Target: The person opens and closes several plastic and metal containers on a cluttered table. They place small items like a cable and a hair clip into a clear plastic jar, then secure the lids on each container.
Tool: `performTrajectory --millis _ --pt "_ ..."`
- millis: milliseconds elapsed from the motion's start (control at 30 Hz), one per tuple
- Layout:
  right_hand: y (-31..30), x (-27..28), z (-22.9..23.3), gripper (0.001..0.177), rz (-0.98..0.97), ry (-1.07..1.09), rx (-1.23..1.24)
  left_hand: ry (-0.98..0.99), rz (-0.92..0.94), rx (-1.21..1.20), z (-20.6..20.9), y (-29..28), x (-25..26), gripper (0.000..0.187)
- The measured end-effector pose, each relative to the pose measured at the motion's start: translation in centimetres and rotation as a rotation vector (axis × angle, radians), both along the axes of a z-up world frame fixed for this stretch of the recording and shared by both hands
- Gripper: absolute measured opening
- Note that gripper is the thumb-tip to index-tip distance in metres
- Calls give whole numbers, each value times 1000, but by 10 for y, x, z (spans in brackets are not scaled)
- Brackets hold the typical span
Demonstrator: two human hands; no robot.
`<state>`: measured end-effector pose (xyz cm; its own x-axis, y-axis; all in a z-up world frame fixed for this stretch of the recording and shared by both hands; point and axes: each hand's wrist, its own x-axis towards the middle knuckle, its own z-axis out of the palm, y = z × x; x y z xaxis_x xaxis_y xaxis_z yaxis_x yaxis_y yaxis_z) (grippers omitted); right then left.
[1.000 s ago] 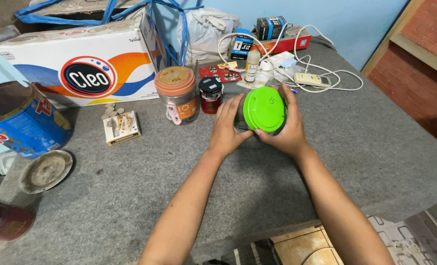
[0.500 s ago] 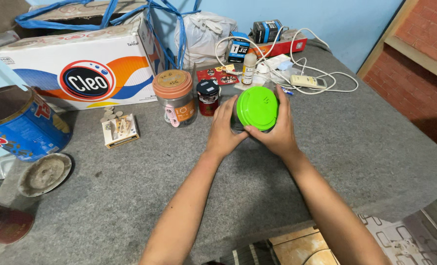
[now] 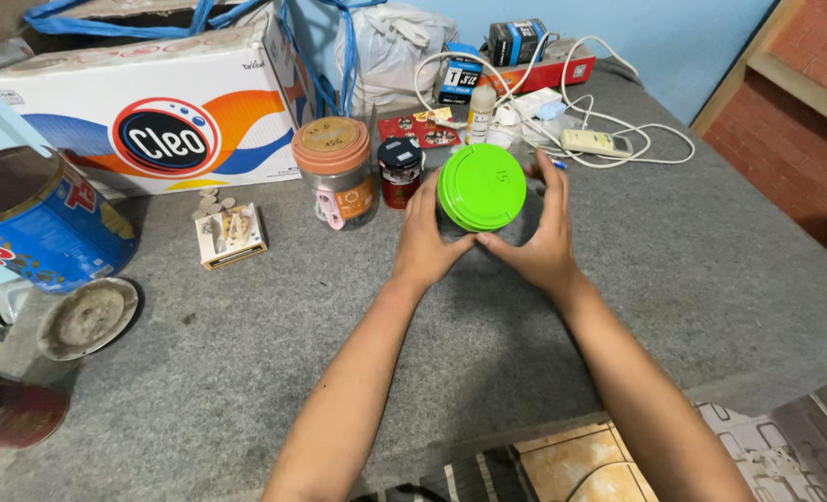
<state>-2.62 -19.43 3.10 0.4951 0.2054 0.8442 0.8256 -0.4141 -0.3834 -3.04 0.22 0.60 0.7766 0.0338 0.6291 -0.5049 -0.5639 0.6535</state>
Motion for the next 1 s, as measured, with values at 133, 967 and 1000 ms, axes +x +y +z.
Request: performTrajectory --millis 133,967,1000 --pt "0 0 0 113 5 -9 -53 9 -17 -2 0 1 0 109" --pt "-5 1 -2 114 35 -3 -68 -42 -10 60 3 4 -1 102" --pt "-6 0 -2 112 59 32 -55 -49 -21 67 3 5 -1 101"
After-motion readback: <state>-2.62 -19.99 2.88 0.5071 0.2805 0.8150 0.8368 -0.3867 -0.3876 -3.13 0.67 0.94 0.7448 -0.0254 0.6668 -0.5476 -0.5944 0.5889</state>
